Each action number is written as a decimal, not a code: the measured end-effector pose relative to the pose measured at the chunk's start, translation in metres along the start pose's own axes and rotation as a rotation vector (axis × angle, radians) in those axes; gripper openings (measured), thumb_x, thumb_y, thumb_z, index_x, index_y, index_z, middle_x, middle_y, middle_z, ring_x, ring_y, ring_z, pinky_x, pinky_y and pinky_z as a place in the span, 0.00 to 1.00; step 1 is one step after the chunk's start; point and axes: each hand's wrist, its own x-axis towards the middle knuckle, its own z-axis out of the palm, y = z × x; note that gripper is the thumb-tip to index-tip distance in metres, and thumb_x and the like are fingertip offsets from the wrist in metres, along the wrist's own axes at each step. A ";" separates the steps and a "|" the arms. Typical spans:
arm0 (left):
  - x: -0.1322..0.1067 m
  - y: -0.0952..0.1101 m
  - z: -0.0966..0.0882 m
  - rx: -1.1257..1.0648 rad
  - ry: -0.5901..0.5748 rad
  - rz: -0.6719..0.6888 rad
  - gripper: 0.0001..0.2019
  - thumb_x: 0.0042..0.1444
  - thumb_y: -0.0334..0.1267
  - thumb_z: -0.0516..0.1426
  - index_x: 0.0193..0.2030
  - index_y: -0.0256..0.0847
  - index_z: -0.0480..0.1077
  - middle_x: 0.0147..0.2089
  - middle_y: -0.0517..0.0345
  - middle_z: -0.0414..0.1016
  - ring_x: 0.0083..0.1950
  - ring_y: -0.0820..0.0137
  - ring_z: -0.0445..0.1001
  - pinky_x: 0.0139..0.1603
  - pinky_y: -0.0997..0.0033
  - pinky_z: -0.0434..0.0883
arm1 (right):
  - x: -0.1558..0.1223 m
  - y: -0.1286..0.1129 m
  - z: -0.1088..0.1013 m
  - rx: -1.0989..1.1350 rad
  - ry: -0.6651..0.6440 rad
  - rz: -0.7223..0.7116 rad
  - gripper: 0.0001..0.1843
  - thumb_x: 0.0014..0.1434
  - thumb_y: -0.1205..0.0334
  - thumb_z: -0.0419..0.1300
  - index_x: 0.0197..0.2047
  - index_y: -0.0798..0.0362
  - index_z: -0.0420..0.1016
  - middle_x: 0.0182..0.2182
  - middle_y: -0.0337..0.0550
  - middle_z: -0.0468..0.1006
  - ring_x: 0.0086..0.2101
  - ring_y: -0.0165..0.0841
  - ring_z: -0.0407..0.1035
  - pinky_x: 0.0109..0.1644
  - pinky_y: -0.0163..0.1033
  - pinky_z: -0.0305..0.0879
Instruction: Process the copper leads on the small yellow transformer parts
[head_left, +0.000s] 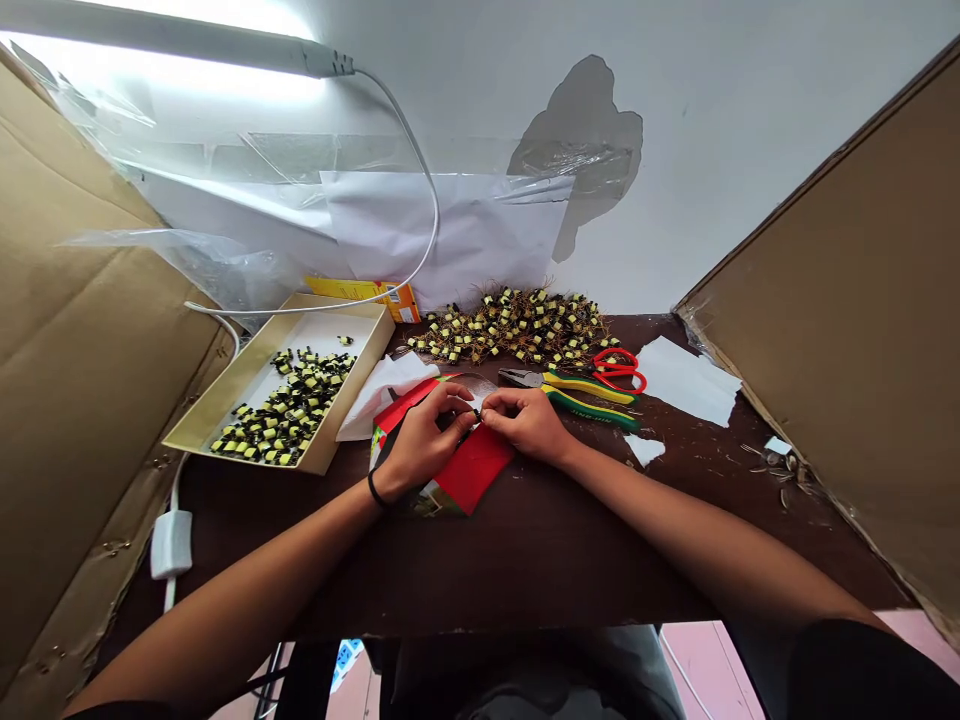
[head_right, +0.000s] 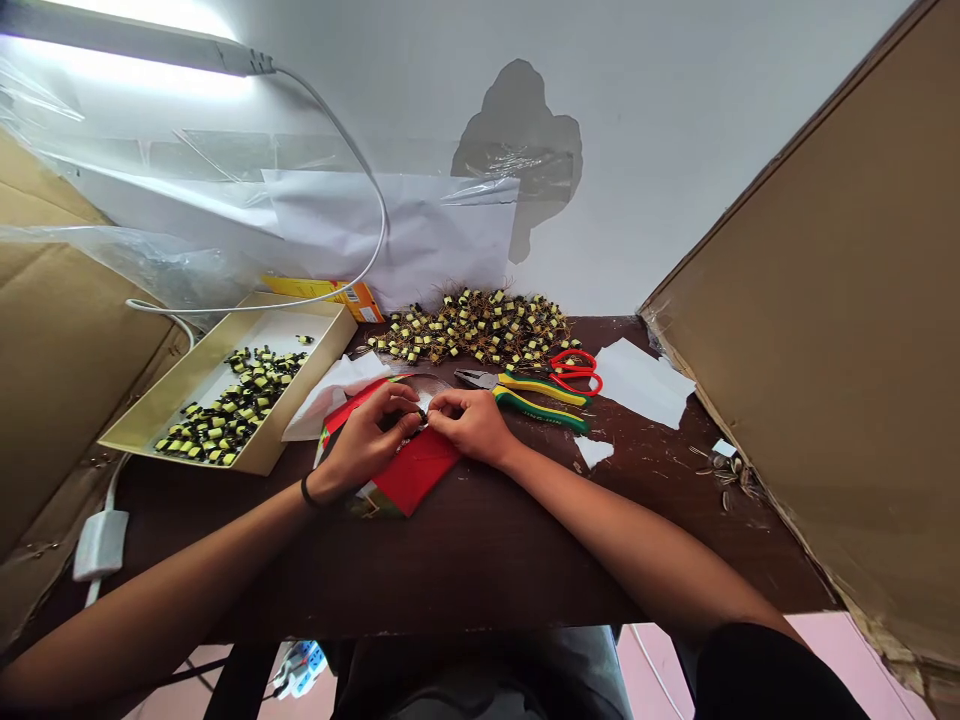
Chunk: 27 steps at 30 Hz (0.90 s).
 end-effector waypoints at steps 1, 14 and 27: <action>0.000 0.001 0.000 -0.013 0.003 -0.001 0.09 0.56 0.38 0.56 0.42 0.40 0.64 0.33 0.57 0.75 0.36 0.69 0.72 0.39 0.68 0.68 | 0.000 0.000 0.000 -0.001 0.004 0.004 0.08 0.51 0.61 0.58 0.26 0.56 0.74 0.20 0.36 0.69 0.23 0.25 0.59 0.28 0.32 0.56; 0.001 0.006 -0.001 -0.270 0.002 -0.105 0.12 0.56 0.44 0.57 0.42 0.39 0.63 0.35 0.57 0.72 0.36 0.70 0.72 0.40 0.69 0.69 | 0.000 -0.006 0.001 0.088 0.022 0.041 0.10 0.53 0.58 0.58 0.27 0.55 0.75 0.22 0.38 0.74 0.23 0.27 0.63 0.29 0.33 0.60; 0.005 0.000 -0.012 -0.498 0.092 -0.213 0.19 0.51 0.48 0.63 0.43 0.40 0.65 0.31 0.60 0.72 0.33 0.72 0.73 0.36 0.73 0.68 | -0.023 -0.065 0.003 0.204 -0.114 -0.052 0.16 0.62 0.51 0.55 0.35 0.54 0.76 0.26 0.39 0.75 0.26 0.29 0.68 0.29 0.34 0.63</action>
